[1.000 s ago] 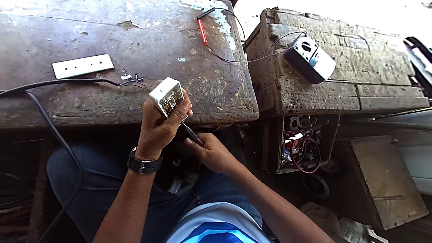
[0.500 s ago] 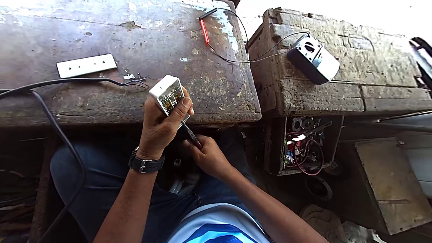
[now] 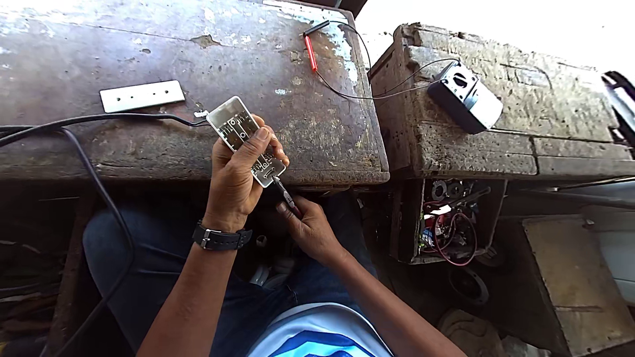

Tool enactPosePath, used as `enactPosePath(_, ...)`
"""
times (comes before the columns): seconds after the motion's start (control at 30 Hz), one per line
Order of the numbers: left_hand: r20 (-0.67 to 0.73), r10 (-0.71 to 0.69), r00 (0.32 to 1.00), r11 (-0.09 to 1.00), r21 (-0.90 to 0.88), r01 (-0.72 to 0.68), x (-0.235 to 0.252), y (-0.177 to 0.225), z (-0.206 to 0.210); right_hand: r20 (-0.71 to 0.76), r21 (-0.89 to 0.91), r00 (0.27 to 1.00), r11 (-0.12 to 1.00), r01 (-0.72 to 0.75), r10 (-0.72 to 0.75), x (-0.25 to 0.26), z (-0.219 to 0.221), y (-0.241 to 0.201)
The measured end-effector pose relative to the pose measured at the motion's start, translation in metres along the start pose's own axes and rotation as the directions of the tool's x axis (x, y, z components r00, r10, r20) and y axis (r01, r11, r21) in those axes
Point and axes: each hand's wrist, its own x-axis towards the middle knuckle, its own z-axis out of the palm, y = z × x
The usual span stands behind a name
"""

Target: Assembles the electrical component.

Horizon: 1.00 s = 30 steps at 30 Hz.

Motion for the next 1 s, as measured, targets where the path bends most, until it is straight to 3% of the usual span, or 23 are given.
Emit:
enactPosePath(0.13, -0.003, 0.054, 0.999, 0.997, 0.053, -0.054, 0.000, -0.002, 0.002, -0.084, -0.223, 0.996, 0.974, -0.040, 0.022, -0.007, -0.003, -0.011)
enactPosePath(0.27, 0.038, 0.100, 0.994, 0.987, 0.124, -0.104, 0.000, -0.007, 0.002, -0.018, -0.305, 0.992, 0.944, -0.125, 0.126, -0.007, -0.015, -0.019)
enactPosePath(0.33, 0.049, 0.090, 0.995, 0.989, 0.114, -0.095, 0.002, -0.007, 0.000, 0.086, -0.212, 0.979, 0.964, -0.162, 0.184, -0.003, -0.022, -0.019)
enactPosePath(0.4, 0.048, 0.055, 0.997, 0.998, 0.014, -0.056, 0.011, -0.006, -0.003, 0.269, 0.092, 0.949, 0.977, -0.193, 0.163, 0.001, -0.025, -0.015)
enactPosePath(0.43, 0.044, 0.018, 0.999, 0.999, -0.041, -0.016, 0.015, -0.005, -0.005, 0.381, 0.307, 0.918, 0.923, -0.232, 0.105, 0.002, -0.022, -0.010)
enactPosePath(0.5, 0.063, -0.069, 0.996, 0.987, -0.144, 0.077, 0.017, 0.000, -0.009, 0.588, 0.643, 0.804, 0.656, -0.395, -0.091, 0.000, -0.006, 0.001)
enactPosePath(0.57, 0.089, -0.127, 0.988, 0.964, -0.225, 0.144, 0.016, 0.002, -0.012, 0.658, 0.748, 0.689, 0.362, -0.556, -0.304, -0.002, 0.013, 0.009)
enactPosePath(0.63, 0.098, -0.170, 0.981, 0.946, -0.263, 0.190, 0.013, 0.004, -0.014, 0.658, 0.746, 0.636, 0.232, -0.624, -0.403, -0.003, 0.023, 0.012)
enactPosePath(0.67, 0.109, -0.182, 0.977, 0.937, -0.284, 0.206, 0.015, 0.004, -0.015, 0.657, 0.752, 0.650, 0.268, -0.602, -0.382, -0.002, 0.023, 0.012)
enactPosePath(0.7, 0.107, -0.192, 0.976, 0.932, -0.290, 0.215, 0.016, 0.005, -0.016, 0.645, 0.755, 0.702, 0.392, -0.526, -0.302, -0.001, 0.017, 0.010)
enactPosePath(0.73, 0.097, -0.195, 0.976, 0.935, -0.280, 0.215, 0.017, 0.005, -0.016, 0.590, 0.703, 0.787, 0.597, -0.388, -0.183, 0.001, 0.007, 0.006)
enactPosePath(0.77, 0.078, -0.190, 0.979, 0.946, -0.251, 0.204, 0.018, 0.005, -0.014, 0.476, 0.518, 0.877, 0.827, -0.218, -0.066, 0.003, -0.005, 0.001)
enactPosePath(0.8, 0.053, -0.176, 0.983, 0.960, -0.214, 0.183, 0.018, 0.005, -0.011, 0.336, 0.238, 0.942, 0.966, -0.097, 0.012, 0.005, -0.015, -0.003)
enactPosePath(0.83, 0.041, -0.157, 0.987, 0.972, -0.173, 0.162, 0.018, 0.004, -0.009, 0.229, 0.009, 0.973, 0.999, -0.035, 0.032, 0.004, -0.021, -0.004)
enactPosePath(0.87, 0.040, -0.136, 0.990, 0.981, -0.136, 0.140, 0.017, 0.002, -0.007, 0.170, -0.102, 0.985, 0.995, -0.001, 0.018, 0.002, -0.025, -0.004)
enactPosePath(1.0, 0.070, -0.054, 0.996, 0.998, -0.035, 0.056, 0.017, -0.004, -0.003, 0.194, -0.078, 0.981, 0.997, -0.014, 0.029, -0.012, -0.032, -0.006)
